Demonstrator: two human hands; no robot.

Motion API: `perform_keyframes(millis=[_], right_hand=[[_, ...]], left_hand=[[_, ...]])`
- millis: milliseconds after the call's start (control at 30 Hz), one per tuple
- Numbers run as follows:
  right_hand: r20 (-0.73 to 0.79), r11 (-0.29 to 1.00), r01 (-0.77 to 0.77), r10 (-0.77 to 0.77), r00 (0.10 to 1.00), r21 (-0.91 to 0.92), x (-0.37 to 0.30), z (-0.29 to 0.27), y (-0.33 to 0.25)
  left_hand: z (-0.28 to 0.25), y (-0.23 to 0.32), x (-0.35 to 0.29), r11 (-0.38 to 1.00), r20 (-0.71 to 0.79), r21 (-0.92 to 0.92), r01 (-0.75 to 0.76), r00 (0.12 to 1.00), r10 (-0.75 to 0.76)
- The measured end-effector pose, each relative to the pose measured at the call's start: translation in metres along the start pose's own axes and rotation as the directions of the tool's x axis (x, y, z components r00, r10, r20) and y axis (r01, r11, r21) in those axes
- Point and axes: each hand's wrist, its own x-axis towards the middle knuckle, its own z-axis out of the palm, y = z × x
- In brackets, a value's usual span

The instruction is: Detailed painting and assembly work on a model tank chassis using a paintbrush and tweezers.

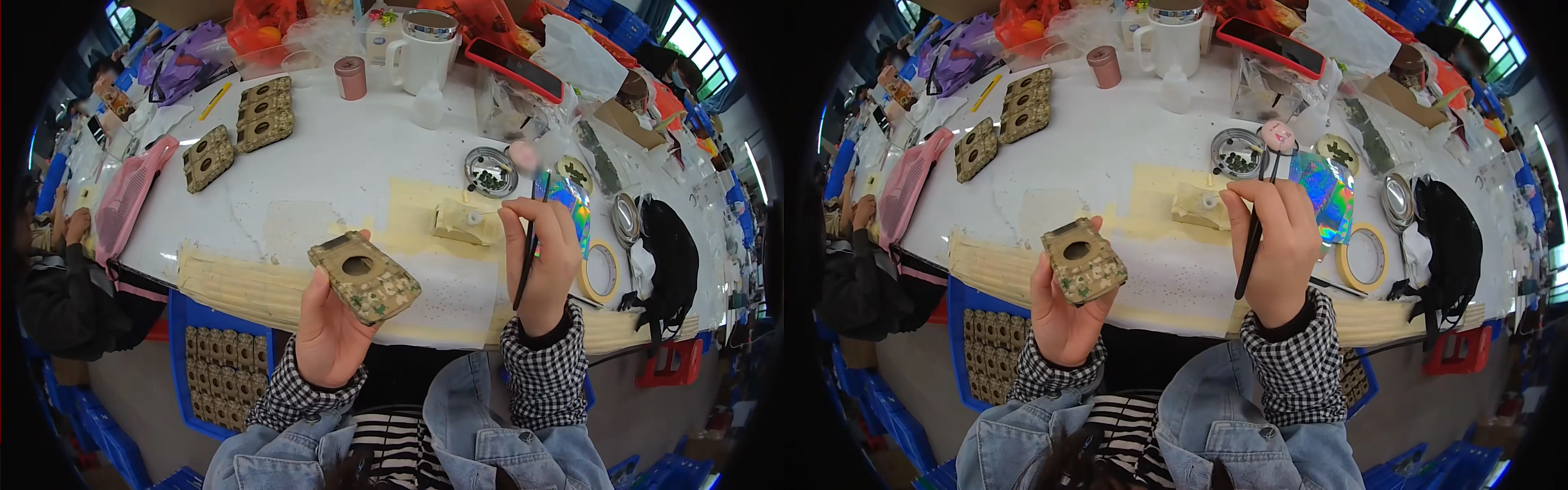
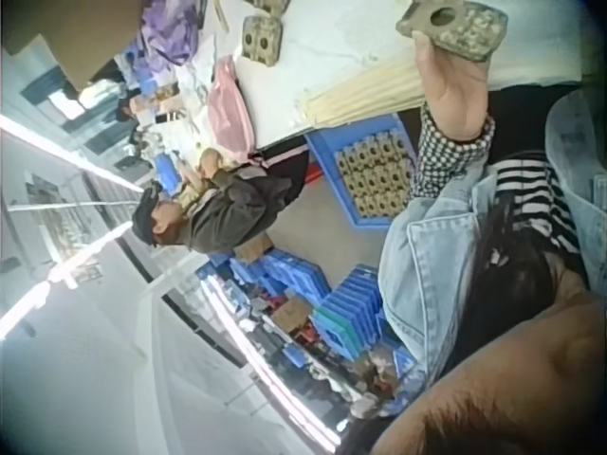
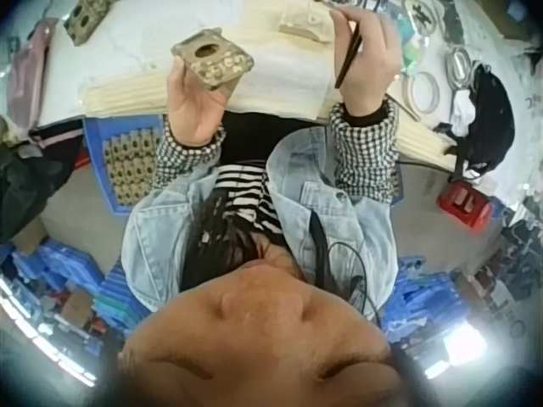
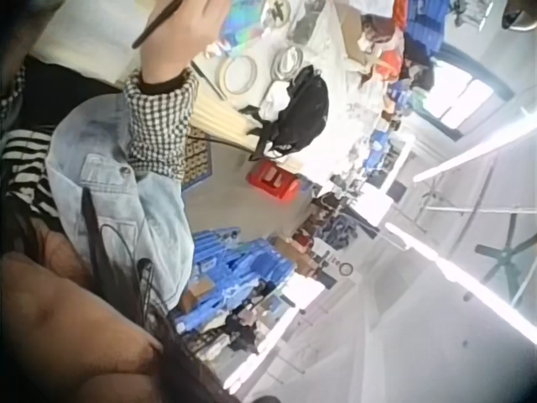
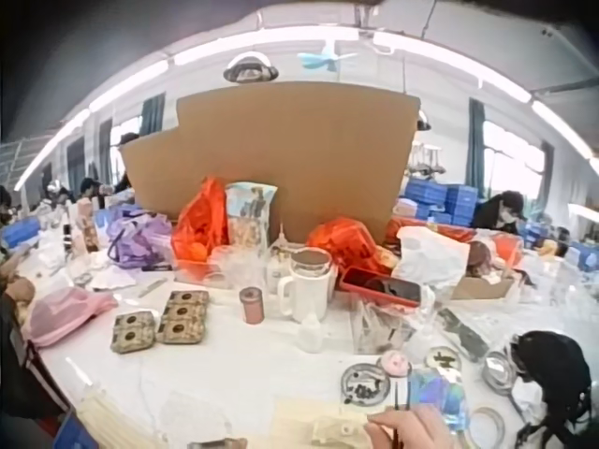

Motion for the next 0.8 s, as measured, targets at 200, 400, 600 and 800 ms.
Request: perform_keyframes(millis=[200, 400, 600, 800], right_hand=[[0.144, 0.999, 0.038, -0.033, 0.989, -0.031, -0.006, 0.009, 0.005], [0.328, 0.939, -0.164, 0.06, 0.943, 0.302, -0.028, -0.026, -0.019], [0.672, 0.686, -0.602, 0.22, 0.707, 0.409, -0.035, -0.014, -0.019], [0.706, 0.511, -0.741, 0.318, 0.633, 0.435, -0.036, 0.009, -0.018]], left_hand=[[-0.013, 0.018, 0.007, 0.988, 0.086, -0.095, -0.118, 0.988, 0.126], [-0.024, 0.021, 0.009, 0.991, 0.021, -0.079, -0.107, 0.994, 0.109], [-0.036, 0.018, 0.016, 0.995, 0.056, -0.021, -0.102, 0.993, 0.103], [-0.026, 0.014, 0.019, 0.989, -0.078, 0.046, -0.142, 0.986, 0.145]])
